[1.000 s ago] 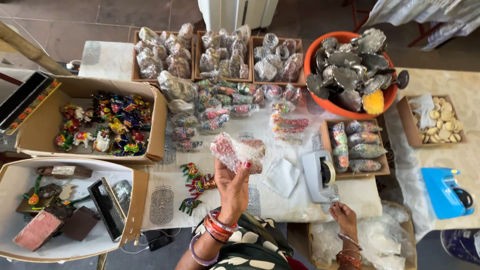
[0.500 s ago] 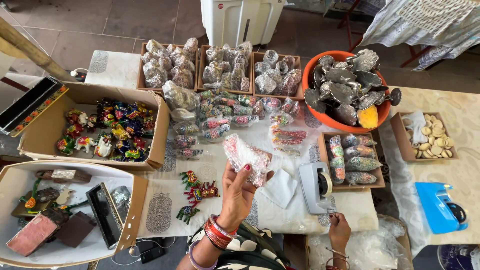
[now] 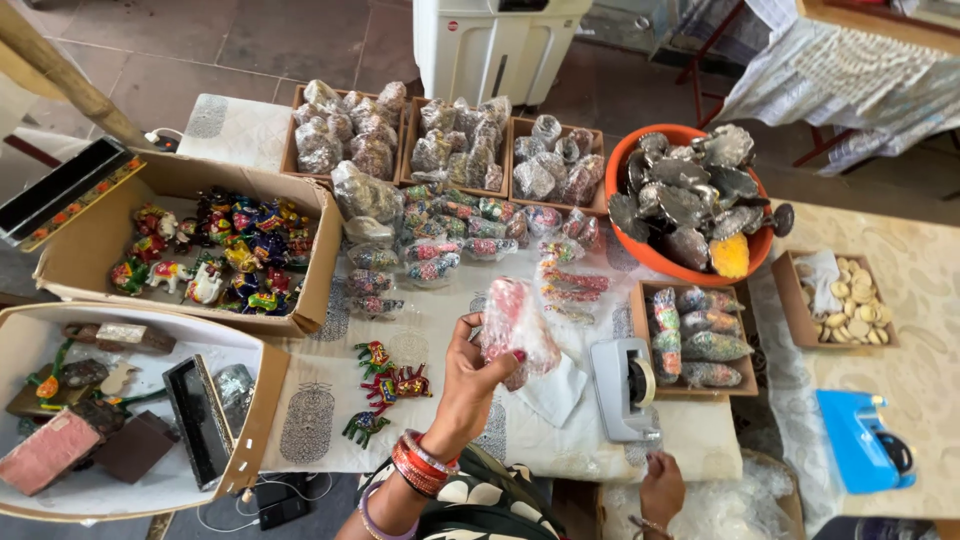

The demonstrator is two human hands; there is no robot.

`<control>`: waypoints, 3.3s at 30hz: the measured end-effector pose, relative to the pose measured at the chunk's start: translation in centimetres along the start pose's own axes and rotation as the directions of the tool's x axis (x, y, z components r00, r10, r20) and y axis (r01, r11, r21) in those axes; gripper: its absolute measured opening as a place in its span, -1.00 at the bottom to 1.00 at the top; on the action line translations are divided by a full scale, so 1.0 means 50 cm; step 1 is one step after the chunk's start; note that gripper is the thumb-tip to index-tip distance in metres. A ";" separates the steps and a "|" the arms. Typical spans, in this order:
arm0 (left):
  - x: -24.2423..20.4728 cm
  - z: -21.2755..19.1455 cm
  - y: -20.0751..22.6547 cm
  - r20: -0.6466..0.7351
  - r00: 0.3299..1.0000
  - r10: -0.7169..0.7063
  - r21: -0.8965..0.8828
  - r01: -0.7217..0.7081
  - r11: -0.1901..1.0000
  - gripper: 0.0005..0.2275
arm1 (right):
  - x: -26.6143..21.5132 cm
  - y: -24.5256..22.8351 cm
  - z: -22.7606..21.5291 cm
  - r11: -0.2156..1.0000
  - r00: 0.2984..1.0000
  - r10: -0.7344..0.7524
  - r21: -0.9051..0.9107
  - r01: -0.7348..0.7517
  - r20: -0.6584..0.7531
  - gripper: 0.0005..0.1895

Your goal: The person wipes small figurines with a cloth, wraps them in bubble wrap, and secures the packaging using a tape dispenser.

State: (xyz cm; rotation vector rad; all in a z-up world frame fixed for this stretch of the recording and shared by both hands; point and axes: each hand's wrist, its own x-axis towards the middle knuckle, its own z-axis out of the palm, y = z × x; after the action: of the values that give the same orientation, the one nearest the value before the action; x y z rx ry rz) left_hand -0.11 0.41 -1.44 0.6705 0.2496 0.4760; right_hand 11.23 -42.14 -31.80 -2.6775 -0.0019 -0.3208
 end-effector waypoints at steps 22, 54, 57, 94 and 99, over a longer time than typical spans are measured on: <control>-0.009 0.045 0.077 0.135 0.989 0.066 0.529 -0.128 0.839 -0.33 | 0.138 -0.758 -0.496 0.212 0.515 -0.799 0.946 -0.244 0.312 -0.84; 0.026 0.045 0.112 0.140 0.983 0.116 0.667 -0.180 0.723 -0.44 | 0.133 -0.856 -0.438 0.452 0.650 -0.686 0.892 0.027 0.327 -0.86; 0.023 0.049 0.117 0.143 0.982 0.121 0.672 -0.186 0.717 -0.44 | 0.138 -0.863 -0.428 0.530 0.682 -0.667 0.834 0.153 0.299 -0.89; 0.043 -0.017 0.053 0.088 0.975 0.205 0.637 -0.214 0.740 -0.47 | 0.087 -0.795 -0.301 0.337 0.336 -0.918 0.033 0.941 -0.210 -0.23; 0.040 -0.024 0.049 0.110 0.991 0.070 0.550 -0.119 0.826 -0.53 | 0.085 -0.812 -0.326 0.361 0.391 -0.885 0.161 0.919 -0.251 -0.31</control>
State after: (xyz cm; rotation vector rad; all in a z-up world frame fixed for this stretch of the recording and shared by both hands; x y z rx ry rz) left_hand 0.34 3.72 -0.89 1.2813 0.2774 0.4695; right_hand 9.60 -12.70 0.79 -2.0642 -1.4536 -0.7477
